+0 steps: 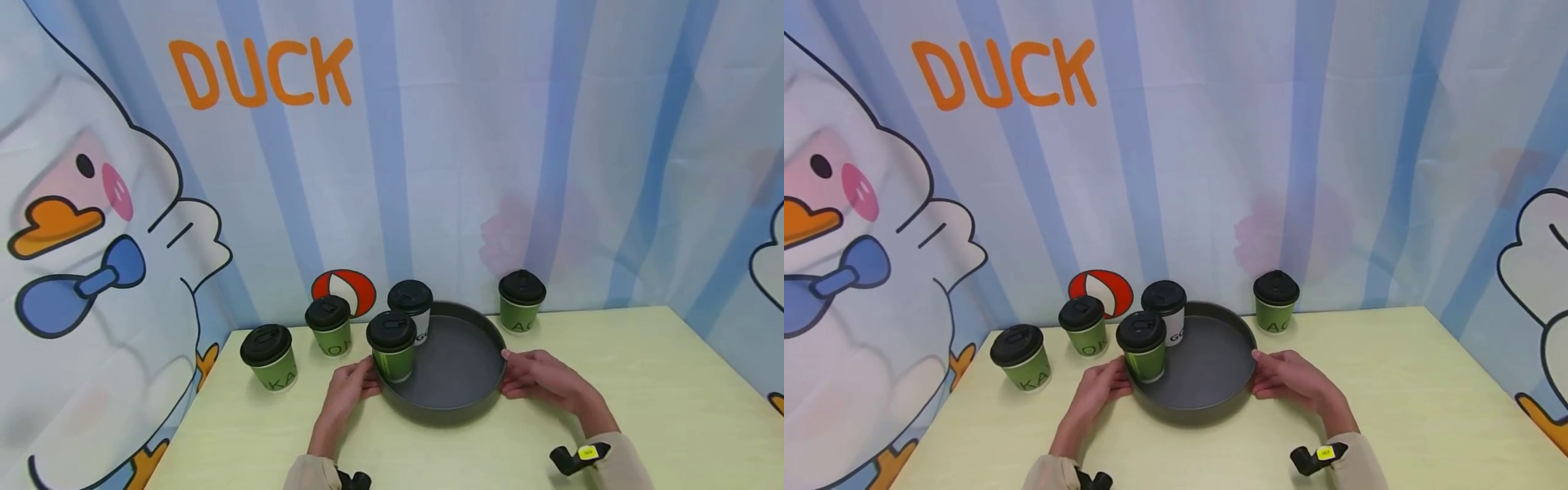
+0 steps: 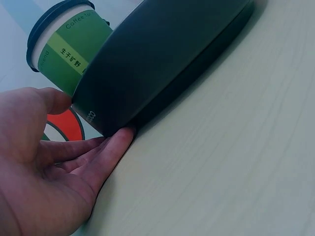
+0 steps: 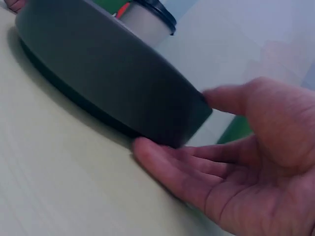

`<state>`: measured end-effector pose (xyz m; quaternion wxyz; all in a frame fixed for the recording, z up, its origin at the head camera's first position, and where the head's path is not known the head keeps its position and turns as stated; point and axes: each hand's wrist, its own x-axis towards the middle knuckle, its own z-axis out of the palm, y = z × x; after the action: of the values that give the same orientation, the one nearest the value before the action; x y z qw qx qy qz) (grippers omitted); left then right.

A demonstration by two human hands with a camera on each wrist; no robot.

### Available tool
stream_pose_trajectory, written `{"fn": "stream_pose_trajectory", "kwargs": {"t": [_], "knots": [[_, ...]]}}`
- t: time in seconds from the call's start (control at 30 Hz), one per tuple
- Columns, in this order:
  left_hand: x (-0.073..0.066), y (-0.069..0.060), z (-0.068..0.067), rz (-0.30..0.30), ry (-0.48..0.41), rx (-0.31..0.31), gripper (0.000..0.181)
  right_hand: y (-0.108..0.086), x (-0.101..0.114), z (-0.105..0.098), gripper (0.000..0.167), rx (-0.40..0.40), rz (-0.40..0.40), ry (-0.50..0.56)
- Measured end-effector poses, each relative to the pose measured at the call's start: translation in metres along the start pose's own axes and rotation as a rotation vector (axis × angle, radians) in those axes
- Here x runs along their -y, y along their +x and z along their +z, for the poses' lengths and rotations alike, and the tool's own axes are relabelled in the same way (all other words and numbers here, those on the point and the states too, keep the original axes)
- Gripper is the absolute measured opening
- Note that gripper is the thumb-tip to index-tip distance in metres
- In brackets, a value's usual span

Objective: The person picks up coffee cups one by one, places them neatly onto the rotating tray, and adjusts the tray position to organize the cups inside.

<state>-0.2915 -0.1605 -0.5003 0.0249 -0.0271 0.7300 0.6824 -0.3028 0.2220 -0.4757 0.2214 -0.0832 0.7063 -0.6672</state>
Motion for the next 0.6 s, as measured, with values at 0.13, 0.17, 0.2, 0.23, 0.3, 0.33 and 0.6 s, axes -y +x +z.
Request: {"fn": "stream_pose_trajectory", "kwargs": {"t": [0.13,0.17,0.2,0.23,0.3,0.33,0.6], "knots": [[-0.001,0.001,0.0,0.002,-0.006,-0.004,0.052,0.005,0.002,0.008,0.061,-0.09,-0.037,-0.013],[-0.002,0.001,0.001,-0.004,-0.007,-0.009,0.052,0.006,0.002,0.009,0.061,-0.1,-0.039,-0.017],[-0.002,0.001,0.001,-0.006,-0.009,-0.014,0.051,0.006,0.002,0.009,0.059,-0.098,-0.038,-0.016],[-0.001,0.002,0.002,-0.01,-0.015,-0.016,0.052,0.005,0.001,0.008,0.058,-0.083,-0.037,-0.013],[0.0,0.003,0.003,-0.018,-0.023,-0.013,0.052,0.004,0.0,0.004,0.057,-0.046,-0.023,-0.007],[0.001,0.003,0.003,-0.019,-0.025,-0.011,0.051,0.003,-0.001,0.001,0.057,-0.028,-0.016,-0.003],[0.004,0.006,0.002,-0.017,-0.037,-0.009,0.05,0.007,-0.005,0.003,0.066,-0.09,-0.061,0.015]]}}
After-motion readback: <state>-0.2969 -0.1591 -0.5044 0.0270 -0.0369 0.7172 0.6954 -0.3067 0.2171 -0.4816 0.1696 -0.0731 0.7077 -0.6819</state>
